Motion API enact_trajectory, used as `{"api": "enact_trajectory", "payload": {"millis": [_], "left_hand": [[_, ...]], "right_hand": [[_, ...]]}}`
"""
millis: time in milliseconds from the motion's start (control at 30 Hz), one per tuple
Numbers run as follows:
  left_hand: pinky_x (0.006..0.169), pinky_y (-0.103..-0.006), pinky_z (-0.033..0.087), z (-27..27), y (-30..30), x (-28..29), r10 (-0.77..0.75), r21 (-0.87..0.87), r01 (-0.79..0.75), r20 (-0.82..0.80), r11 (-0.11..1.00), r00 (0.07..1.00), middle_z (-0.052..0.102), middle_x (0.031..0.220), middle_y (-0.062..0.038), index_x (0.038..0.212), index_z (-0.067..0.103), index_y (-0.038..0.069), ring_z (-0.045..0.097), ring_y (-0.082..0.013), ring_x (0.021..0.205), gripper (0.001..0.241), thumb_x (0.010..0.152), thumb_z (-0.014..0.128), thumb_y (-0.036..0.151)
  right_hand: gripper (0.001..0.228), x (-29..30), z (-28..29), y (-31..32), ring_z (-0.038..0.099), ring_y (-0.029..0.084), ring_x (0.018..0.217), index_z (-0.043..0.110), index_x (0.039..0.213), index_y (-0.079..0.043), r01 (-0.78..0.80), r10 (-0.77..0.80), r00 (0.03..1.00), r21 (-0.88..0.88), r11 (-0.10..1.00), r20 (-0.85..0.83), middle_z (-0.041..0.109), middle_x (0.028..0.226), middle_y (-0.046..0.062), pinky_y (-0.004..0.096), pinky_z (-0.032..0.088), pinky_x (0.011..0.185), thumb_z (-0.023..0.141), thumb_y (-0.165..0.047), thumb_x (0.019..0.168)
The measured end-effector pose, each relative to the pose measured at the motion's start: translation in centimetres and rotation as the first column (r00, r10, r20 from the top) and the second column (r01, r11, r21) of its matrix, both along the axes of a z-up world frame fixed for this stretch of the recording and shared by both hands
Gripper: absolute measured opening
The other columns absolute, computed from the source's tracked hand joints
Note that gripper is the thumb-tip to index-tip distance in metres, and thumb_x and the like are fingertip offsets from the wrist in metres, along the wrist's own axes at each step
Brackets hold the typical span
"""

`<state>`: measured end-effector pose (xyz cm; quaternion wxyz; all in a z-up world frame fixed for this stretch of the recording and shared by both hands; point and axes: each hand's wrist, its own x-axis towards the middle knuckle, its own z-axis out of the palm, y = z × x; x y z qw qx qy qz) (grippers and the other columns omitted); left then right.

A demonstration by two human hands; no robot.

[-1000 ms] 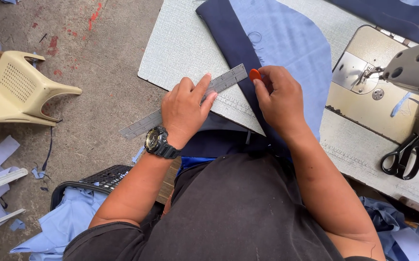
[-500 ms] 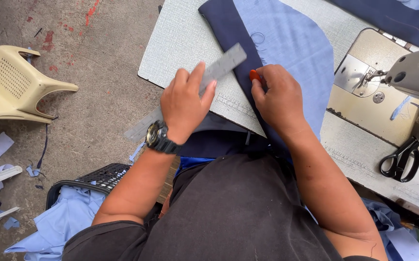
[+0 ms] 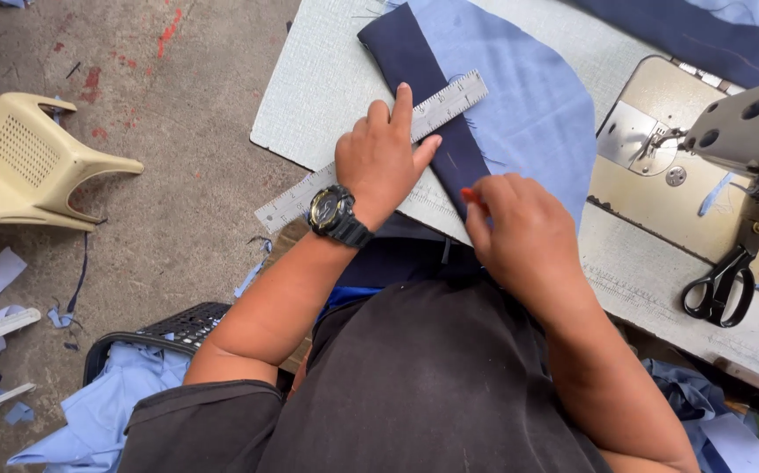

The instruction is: Marking and preparing fabric for sewing using a ruler, chalk, and scissors at a sewing workstation.

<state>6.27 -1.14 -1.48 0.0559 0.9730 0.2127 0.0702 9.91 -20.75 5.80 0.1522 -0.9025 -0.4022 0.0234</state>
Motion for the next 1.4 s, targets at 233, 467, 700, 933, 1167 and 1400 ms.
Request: {"api": "enact_trajectory", "payload": {"millis": [233, 467, 700, 933, 1167, 1400], "left_hand": [[0.052, -0.0486, 0.052, 1.8, 1.2, -3.4, 0.002, -0.204, 0.024, 0.127, 0.979, 0.992, 0.055, 0.085, -0.007, 0.137, 0.060, 0.011, 0.067, -0.0349, 0.064, 0.059, 0.099, 0.058, 0.057], [0.060, -0.0398, 0.055, 0.7, 7.7, -4.7, 0.018, -0.070, -0.005, 0.196, 0.998, 0.981, 0.050, 0.088, 0.001, 0.130, 0.067, 0.019, 0.068, -0.0264, 0.074, 0.040, 0.104, 0.060, 0.048], [0.059, -0.0379, 0.053, 0.4, 8.2, -5.3, 0.016, -0.035, -0.009, 0.200, 0.999, 0.980, 0.049, 0.085, 0.001, 0.127, 0.069, 0.020, 0.067, -0.0241, 0.073, 0.038, 0.102, 0.063, 0.047], [0.060, -0.0399, 0.052, 0.5, 8.3, -5.8, 0.003, -0.048, 0.007, 0.205, 0.999, 0.979, 0.048, 0.084, 0.000, 0.127, 0.069, 0.019, 0.066, -0.0249, 0.073, 0.038, 0.101, 0.066, 0.045], [0.059, -0.0400, 0.052, 0.4, 8.6, -6.1, -0.006, -0.022, 0.011, 0.219, 1.000, 0.976, 0.048, 0.083, 0.000, 0.126, 0.070, 0.019, 0.065, -0.0242, 0.072, 0.038, 0.099, 0.067, 0.046], [0.059, -0.0397, 0.051, 0.1, 8.8, -6.3, 0.000, -0.041, 0.010, 0.231, 0.999, 0.973, 0.047, 0.083, 0.000, 0.127, 0.070, 0.020, 0.065, -0.0241, 0.071, 0.038, 0.099, 0.068, 0.045]], "right_hand": [[0.010, -3.1, -3.4, -2.7, 0.061, 0.030, 0.125, 0.060, 0.093, -0.012, -0.246, 0.241, 0.969, 0.113, 0.963, 0.051, 0.068, 0.124, 0.009, 0.045, 0.044, 0.102, 0.067, -0.016, 0.087], [0.012, -3.1, -2.2, -2.8, 0.059, 0.028, 0.130, 0.061, 0.094, -0.014, -0.206, 0.203, 0.978, 0.104, 0.973, 0.037, 0.068, 0.130, 0.006, 0.046, 0.039, 0.109, 0.069, -0.017, 0.087], [0.013, -2.3, -1.6, -1.6, 0.060, 0.029, 0.130, 0.062, 0.093, -0.014, -0.210, 0.210, 0.978, 0.145, 0.967, 0.016, 0.069, 0.128, 0.006, 0.046, 0.040, 0.109, 0.073, -0.016, 0.087], [0.014, -1.2, -1.4, -0.1, 0.062, 0.030, 0.126, 0.059, 0.095, -0.014, -0.231, 0.230, 0.973, 0.219, 0.948, 0.027, 0.069, 0.125, 0.006, 0.045, 0.044, 0.106, 0.072, -0.015, 0.088], [0.013, 1.3, -1.1, 2.3, 0.068, 0.026, 0.114, 0.058, 0.093, -0.015, -0.227, 0.222, 0.974, 0.281, 0.932, 0.051, 0.070, 0.115, 0.000, 0.039, 0.050, 0.095, 0.070, -0.011, 0.092], [0.009, 4.6, -4.1, 6.3, 0.061, 0.020, 0.076, 0.066, 0.097, -0.013, -0.043, 0.068, 0.996, 0.407, 0.913, -0.049, 0.059, 0.084, 0.001, 0.035, 0.051, 0.071, 0.074, -0.010, 0.093]]}}
